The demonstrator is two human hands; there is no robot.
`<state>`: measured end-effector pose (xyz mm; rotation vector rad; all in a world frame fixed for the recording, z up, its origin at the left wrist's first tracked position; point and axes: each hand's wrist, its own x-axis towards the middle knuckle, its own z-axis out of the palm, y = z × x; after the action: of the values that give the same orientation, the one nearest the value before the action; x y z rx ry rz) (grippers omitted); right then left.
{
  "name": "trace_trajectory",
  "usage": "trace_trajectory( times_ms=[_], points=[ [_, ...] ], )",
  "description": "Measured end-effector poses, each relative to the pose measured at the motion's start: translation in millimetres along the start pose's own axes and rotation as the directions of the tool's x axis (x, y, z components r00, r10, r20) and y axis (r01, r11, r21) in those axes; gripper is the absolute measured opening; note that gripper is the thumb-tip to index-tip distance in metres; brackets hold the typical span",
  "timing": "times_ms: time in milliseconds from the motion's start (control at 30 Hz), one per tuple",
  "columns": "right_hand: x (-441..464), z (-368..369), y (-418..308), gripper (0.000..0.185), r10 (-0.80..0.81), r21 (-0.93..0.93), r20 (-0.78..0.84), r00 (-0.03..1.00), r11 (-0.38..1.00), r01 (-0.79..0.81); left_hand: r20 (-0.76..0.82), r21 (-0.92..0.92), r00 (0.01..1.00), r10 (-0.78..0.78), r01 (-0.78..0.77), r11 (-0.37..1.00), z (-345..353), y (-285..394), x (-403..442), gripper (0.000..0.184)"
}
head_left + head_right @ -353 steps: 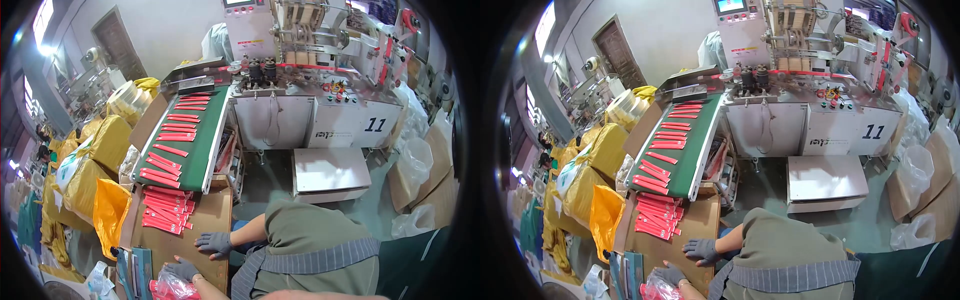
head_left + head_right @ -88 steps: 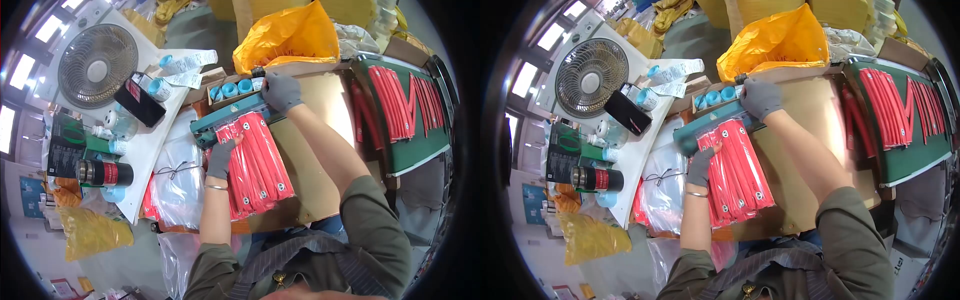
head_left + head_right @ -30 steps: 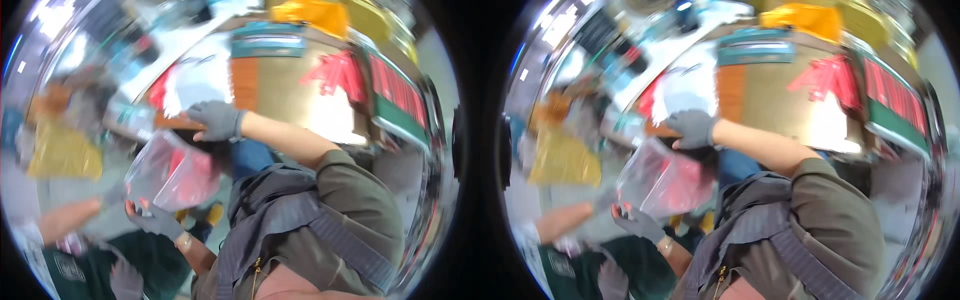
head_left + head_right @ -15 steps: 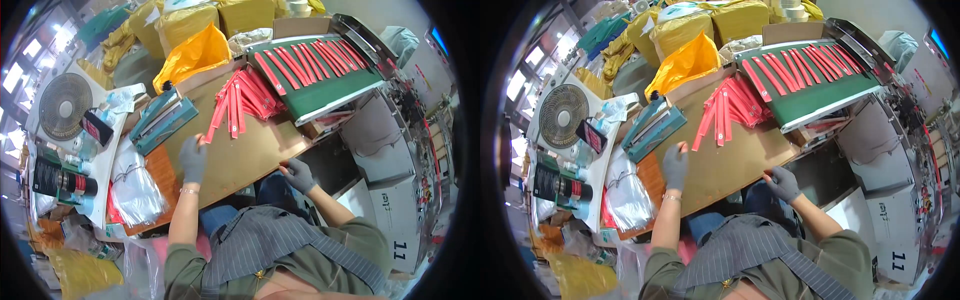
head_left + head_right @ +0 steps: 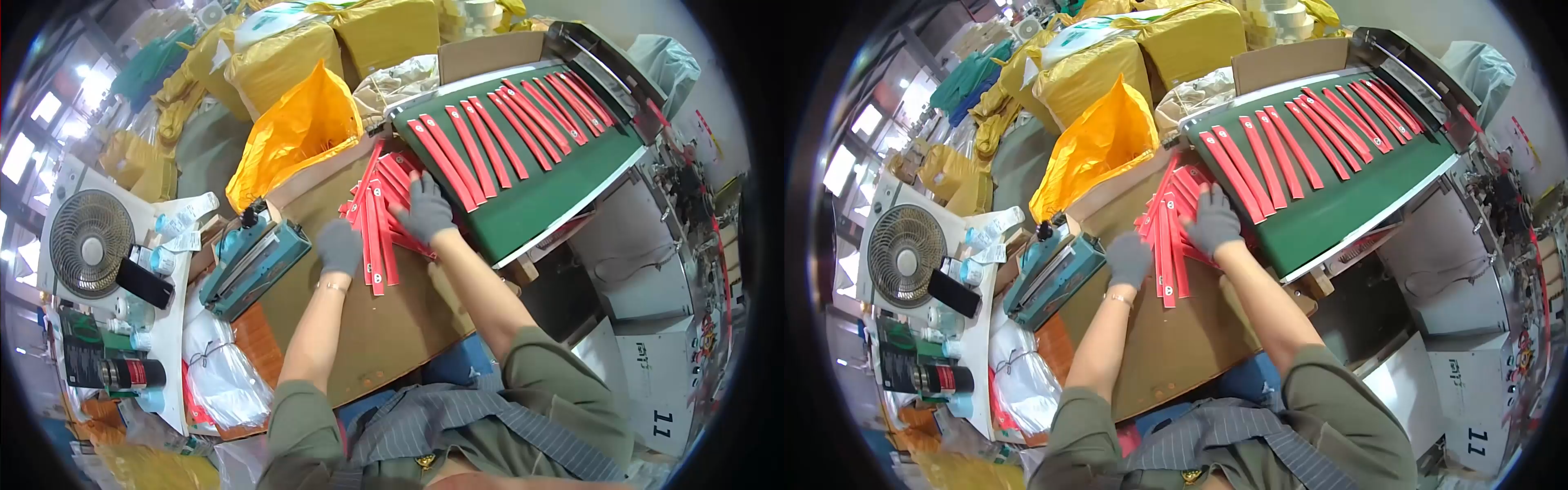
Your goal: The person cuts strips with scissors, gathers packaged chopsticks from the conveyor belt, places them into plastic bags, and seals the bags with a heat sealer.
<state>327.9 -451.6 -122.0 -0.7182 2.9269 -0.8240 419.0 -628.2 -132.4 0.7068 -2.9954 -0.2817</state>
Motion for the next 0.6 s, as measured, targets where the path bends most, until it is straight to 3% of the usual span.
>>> trace_trajectory(
  times_ms=[33,67,167,200,300,333,400,433,467,533,567,600],
  points=[
    [12,-2,0,0.091,0.177,0.211,0.225,0.958,0.951,-0.225,-0.06,-0.084,0.998,0.008,-0.013,0.996,7,-13,-11,0.028],
    [27,63,32,0.098,0.199,0.058,-0.037,0.979,0.979,-0.197,-0.223,-0.076,0.967,0.122,-0.142,0.987,13,-24,-15,0.042],
    [15,44,7,0.096,0.238,0.236,0.174,0.956,0.932,-0.275,-0.374,-0.137,0.906,0.2,-0.267,0.954,44,-43,-5,0.057],
    [9,49,0,0.09,0.213,0.036,0.044,0.976,0.976,-0.215,-0.199,-0.229,0.964,0.174,-0.218,0.949,50,-42,-8,0.063],
    [-16,57,-23,0.079,0.209,0.162,-0.023,0.978,0.966,-0.202,-0.198,-0.375,0.962,0.188,-0.252,0.892,78,-23,-26,0.062],
    [-21,78,-22,0.071,0.216,0.458,-0.068,0.974,0.874,-0.161,-0.243,-0.482,0.962,0.127,-0.233,0.844,77,-15,-33,0.061],
    [-25,94,-22,0.069,0.154,0.81,0.195,0.969,0.531,-0.248,-0.306,-0.677,0.952,-0.014,-0.208,0.706,67,-2,-51,0.058],
    [-27,89,-27,0.068,0.075,0.898,0.306,0.949,0.309,-0.313,-0.293,-0.684,0.955,-0.054,-0.17,0.709,60,-4,-60,0.058],
    [-29,82,-27,0.07,0.019,0.881,0.357,0.934,0.325,-0.343,-0.279,-0.693,0.955,-0.096,-0.132,0.708,53,-8,-69,0.058],
    [-31,61,-33,0.068,0.096,0.52,0.126,0.987,0.841,-0.148,-0.259,-0.686,0.955,-0.144,-0.076,0.724,40,-21,-88,0.06],
    [-30,46,-39,0.067,0.067,0.224,-0.001,0.998,0.972,-0.066,-0.281,-0.655,0.944,-0.171,-0.059,0.753,40,-32,-99,0.06],
    [-22,28,-47,0.067,0.034,0.136,0.042,0.999,0.99,-0.039,-0.307,-0.623,0.931,-0.196,-0.041,0.781,41,-44,-110,0.061]
  ],
)
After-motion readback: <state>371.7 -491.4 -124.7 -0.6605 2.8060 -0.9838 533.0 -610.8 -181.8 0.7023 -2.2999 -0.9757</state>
